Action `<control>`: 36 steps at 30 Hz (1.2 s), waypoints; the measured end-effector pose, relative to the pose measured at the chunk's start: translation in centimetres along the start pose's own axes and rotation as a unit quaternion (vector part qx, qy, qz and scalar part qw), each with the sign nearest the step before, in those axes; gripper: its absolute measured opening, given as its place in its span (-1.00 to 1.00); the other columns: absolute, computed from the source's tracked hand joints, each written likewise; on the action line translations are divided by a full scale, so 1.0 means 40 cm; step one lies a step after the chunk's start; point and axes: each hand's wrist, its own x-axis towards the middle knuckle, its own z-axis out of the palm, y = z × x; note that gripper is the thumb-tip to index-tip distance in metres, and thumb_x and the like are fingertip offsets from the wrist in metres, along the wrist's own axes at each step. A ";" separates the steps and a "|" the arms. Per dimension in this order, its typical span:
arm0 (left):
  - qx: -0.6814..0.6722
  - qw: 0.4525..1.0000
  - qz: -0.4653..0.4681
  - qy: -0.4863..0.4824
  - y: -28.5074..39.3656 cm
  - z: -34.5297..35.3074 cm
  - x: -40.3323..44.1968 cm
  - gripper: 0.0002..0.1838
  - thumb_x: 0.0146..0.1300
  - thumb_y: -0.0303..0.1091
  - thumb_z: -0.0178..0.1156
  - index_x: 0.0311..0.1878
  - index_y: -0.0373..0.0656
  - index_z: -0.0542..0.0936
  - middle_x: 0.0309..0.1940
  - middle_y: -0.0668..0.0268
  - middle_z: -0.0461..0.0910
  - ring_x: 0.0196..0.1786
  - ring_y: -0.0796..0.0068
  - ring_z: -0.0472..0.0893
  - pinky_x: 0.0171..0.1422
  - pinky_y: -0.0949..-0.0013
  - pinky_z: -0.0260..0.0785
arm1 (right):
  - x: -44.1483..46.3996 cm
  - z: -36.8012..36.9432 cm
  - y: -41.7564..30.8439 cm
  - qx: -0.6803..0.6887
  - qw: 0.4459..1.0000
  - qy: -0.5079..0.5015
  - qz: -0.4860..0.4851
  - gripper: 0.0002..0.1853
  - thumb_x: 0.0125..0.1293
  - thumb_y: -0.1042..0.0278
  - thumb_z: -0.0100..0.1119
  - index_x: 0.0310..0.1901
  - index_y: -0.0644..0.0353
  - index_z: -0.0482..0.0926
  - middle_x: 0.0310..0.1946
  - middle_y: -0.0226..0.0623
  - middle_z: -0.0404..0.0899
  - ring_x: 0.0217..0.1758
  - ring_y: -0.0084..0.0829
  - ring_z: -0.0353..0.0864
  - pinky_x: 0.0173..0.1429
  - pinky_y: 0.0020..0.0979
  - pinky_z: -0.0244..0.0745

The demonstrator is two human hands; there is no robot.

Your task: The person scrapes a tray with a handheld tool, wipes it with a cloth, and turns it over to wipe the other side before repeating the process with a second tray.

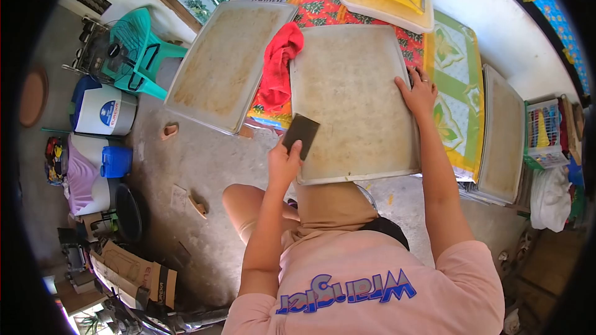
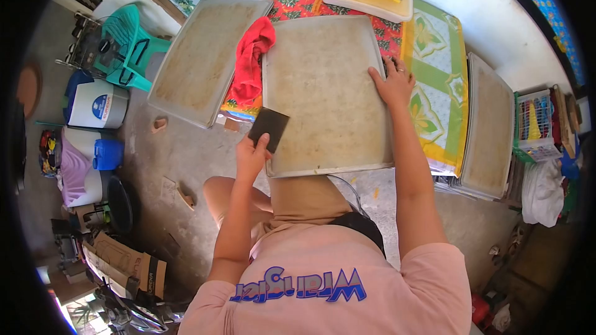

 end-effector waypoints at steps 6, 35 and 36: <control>-0.031 0.998 -0.013 -0.057 0.003 -0.012 0.006 -0.73 0.40 -0.34 0.18 0.07 -0.27 0.54 -0.52 0.34 0.57 -0.63 0.62 0.53 -0.52 0.47 0.40 | 0.002 -0.003 -0.001 0.012 1.000 0.004 0.002 -0.28 0.23 -0.41 0.10 0.32 -0.16 0.48 0.42 -0.33 0.33 0.49 -0.28 0.25 0.54 0.08 -0.11; -0.009 0.974 -0.067 -0.217 0.033 0.001 -0.036 -0.77 0.41 -0.34 0.15 -0.01 -0.28 0.58 -0.61 0.39 0.48 -0.60 0.65 0.44 -0.50 0.47 0.27 | 0.003 0.004 0.009 0.022 0.999 0.028 -0.010 -0.34 0.22 -0.38 0.12 0.26 -0.18 0.54 0.37 -0.29 0.40 0.46 -0.25 0.30 0.53 -0.03 -0.06; 0.000 0.972 -0.055 -0.228 0.037 -0.001 -0.037 -0.77 0.41 -0.34 0.14 -0.01 -0.28 0.58 -0.62 0.38 0.48 -0.60 0.63 0.44 -0.49 0.46 0.26 | 0.003 0.004 0.010 0.022 0.999 0.027 -0.009 -0.34 0.22 -0.38 0.12 0.26 -0.18 0.54 0.37 -0.29 0.40 0.46 -0.25 0.30 0.53 -0.03 -0.06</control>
